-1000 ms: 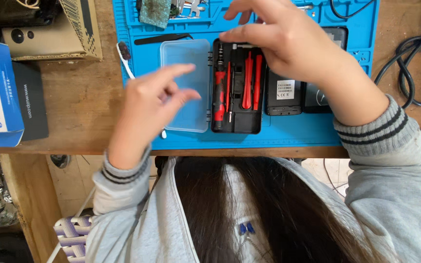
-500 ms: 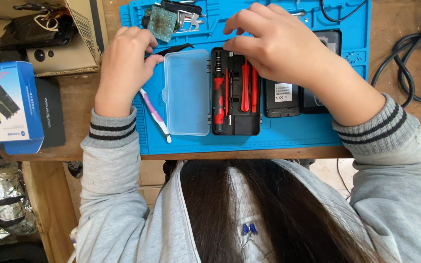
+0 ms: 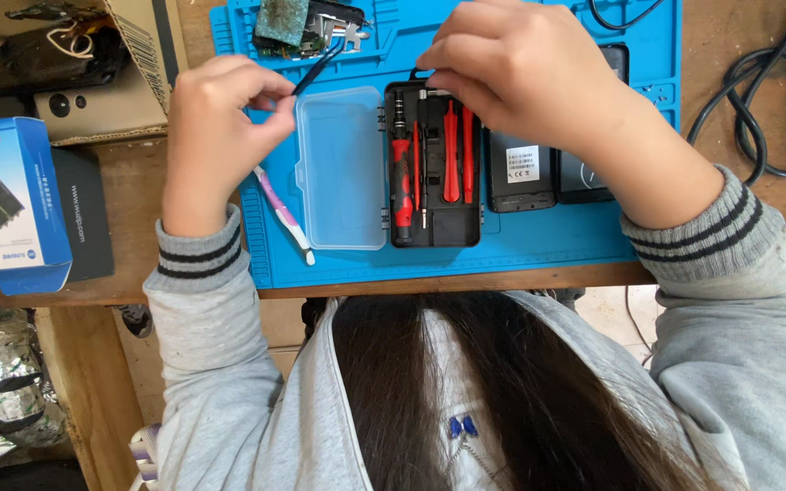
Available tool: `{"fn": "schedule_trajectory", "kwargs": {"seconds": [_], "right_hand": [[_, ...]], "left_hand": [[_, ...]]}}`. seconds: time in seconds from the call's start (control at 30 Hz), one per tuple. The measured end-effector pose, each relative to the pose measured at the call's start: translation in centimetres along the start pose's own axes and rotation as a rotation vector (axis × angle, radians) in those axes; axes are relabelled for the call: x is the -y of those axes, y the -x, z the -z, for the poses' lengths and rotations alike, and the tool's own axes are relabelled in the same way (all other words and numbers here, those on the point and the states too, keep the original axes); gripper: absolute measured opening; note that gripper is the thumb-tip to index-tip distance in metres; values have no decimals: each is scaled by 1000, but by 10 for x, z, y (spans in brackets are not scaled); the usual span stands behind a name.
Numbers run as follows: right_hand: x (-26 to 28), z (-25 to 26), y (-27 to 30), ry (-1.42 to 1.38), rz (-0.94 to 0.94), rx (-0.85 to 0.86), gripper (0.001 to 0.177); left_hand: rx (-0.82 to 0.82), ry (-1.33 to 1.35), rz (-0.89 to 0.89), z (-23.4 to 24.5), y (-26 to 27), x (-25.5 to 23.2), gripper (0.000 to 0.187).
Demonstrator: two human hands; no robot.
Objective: The person disassembles a smartphone, removes the battery, and organizes small parts and tools into a plastic case. They then reassemble the phone by inserting the battery and closing the back cover.
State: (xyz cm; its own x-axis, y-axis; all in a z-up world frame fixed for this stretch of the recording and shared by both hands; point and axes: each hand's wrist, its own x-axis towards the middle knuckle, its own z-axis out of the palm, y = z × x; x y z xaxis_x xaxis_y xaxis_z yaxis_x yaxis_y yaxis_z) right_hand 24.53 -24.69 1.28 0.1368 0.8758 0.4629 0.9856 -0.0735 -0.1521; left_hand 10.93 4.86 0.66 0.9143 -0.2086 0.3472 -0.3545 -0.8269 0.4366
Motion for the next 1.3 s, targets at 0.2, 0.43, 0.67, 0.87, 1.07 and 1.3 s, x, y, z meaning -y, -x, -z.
{"fn": "schedule_trajectory", "kwargs": {"seconds": [0.2,0.43,0.67,0.87,1.07,1.3], "right_hand": [[14,-4,-4,-896,-472,-56,7],[4,-19,-3,-1015,-708,138,14],[8,-23,-7,-679,-580,264,16],[10,-30,-4,-572,-542,244,8],[13,-29,0,-374,-489,220,8],[14,-31,-2,-323,-495,254,7]], "left_hand": [[59,504,183,-26,-35,-77,8],[149,568,251,-43,-24,-77,6],[97,428,62,-46,-22,-71,16],[93,326,100,-54,-21,-74,41],[142,273,168,-64,-21,-75,52],[220,196,239,-65,-26,-81,45]]}}
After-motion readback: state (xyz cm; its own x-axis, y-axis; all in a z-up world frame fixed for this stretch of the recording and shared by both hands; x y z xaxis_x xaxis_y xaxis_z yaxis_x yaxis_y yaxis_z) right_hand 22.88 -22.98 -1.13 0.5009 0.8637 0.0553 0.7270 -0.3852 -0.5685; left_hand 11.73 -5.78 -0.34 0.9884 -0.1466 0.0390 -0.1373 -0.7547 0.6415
